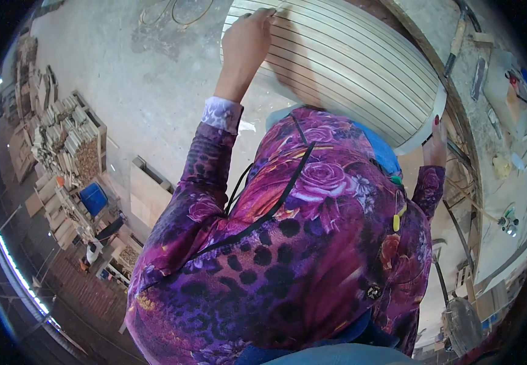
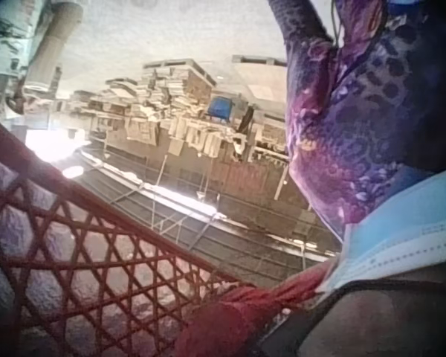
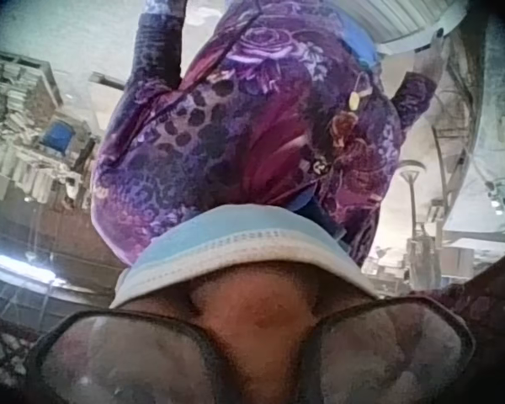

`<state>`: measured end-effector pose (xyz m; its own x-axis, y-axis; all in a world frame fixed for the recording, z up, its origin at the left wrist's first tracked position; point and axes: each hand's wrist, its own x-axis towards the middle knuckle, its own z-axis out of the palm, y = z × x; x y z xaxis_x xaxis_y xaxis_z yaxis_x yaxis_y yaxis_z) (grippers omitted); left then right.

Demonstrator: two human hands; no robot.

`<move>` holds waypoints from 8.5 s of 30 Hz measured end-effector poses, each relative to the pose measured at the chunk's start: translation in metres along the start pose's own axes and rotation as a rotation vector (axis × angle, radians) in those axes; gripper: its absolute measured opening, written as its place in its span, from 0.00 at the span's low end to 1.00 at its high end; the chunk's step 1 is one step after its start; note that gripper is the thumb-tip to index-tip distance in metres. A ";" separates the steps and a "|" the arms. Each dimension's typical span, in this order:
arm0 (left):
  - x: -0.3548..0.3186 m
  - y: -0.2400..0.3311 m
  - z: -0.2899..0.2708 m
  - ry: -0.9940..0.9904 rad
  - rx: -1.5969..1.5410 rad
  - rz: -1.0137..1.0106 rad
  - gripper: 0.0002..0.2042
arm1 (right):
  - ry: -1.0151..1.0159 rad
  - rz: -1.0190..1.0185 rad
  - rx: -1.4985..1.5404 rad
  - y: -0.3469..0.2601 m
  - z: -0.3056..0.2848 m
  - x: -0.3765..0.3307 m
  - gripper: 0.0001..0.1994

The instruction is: Assembling a cylindrical wooden structure by applying glue and fitting wooden strips to a frame.

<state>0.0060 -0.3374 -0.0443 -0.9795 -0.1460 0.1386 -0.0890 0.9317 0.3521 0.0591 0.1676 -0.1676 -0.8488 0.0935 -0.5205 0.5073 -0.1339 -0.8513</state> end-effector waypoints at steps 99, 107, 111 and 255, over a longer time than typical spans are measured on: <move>-0.188 0.179 0.009 -0.453 -1.095 -0.550 0.14 | -0.409 0.333 0.017 0.046 -0.038 -0.033 0.26; -0.202 0.117 -0.004 -0.328 -1.663 -0.824 0.12 | -0.302 0.276 -0.117 0.045 -0.003 -0.034 0.25; -0.156 0.012 -0.007 0.010 -1.515 -0.743 0.14 | -0.263 0.295 -0.150 0.052 0.012 -0.038 0.34; -0.027 -0.172 0.064 0.036 -0.794 -0.443 0.21 | 0.170 0.011 0.194 0.105 0.014 0.003 0.29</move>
<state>0.0362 -0.4728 -0.1681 -0.8778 -0.4590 -0.1369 -0.2920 0.2864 0.9125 0.1075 0.1397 -0.2578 -0.7978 0.2531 -0.5473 0.4646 -0.3206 -0.8255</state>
